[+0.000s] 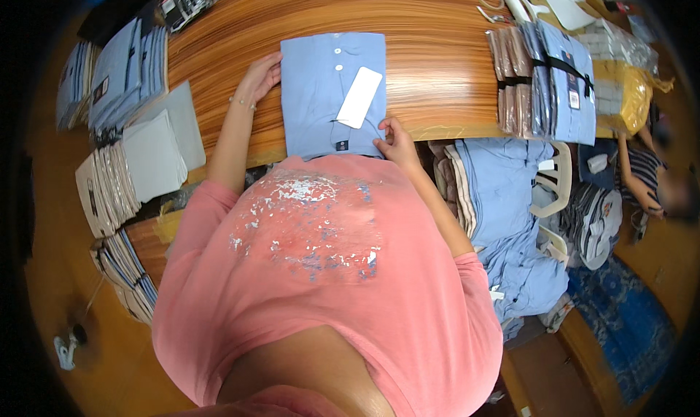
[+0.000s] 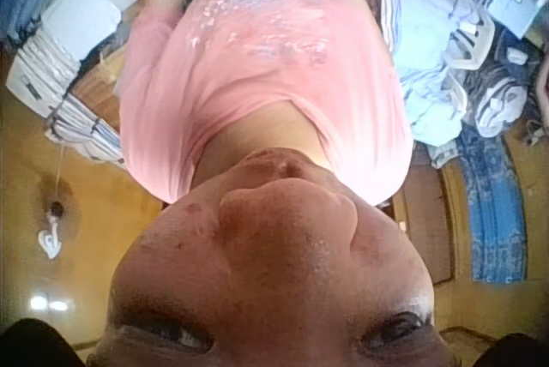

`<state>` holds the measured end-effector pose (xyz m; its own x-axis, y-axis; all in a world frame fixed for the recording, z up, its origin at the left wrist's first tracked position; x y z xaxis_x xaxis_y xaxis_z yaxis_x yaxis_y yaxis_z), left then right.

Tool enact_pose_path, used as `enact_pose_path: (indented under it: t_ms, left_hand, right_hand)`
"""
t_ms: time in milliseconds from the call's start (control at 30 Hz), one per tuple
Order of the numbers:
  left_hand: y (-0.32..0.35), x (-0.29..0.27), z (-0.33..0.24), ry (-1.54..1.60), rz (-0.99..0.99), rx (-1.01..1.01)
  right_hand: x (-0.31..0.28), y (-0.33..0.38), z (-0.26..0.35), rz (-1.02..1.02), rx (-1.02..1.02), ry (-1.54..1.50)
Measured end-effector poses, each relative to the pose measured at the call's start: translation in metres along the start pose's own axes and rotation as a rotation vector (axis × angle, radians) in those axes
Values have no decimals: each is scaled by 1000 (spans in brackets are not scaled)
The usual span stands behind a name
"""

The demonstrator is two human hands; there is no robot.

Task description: The person takes a shirt from a stack, lays it flat on a wooden table, and folds it around a cardboard insert. They then use a lint roller on the front, place the shirt into a plastic bag, seal the bag, and tie a blue ribbon around the package.

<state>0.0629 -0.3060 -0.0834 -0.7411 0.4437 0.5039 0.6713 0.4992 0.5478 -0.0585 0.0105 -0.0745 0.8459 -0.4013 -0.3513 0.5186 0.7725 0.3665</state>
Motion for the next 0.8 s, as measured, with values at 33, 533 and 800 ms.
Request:
enact_pose_path:
  t_ms: [33,533,800]
  left_hand:
    - [-5,-4,6,57,5,-10]
    - [-9,26,2,-182,-132,-43]
    - [-9,16,2,243,-76,-152]
  right_hand:
    - [0,0,0,-8,-7,31]
    - [-13,6,14,24,91,7]
    - [-133,-84,115,195,55,742]
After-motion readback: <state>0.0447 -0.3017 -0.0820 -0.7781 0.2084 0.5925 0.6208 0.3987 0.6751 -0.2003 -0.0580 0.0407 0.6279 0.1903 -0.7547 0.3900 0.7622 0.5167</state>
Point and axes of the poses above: each hand's wrist, its own y-axis away from the middle knuckle, its own x-axis out of the palm, z = x × y, the point moved 7 cm from there along -y, towards the middle knuckle, and after that the axes turned 12 degrees about y, right-handed, at the moved point
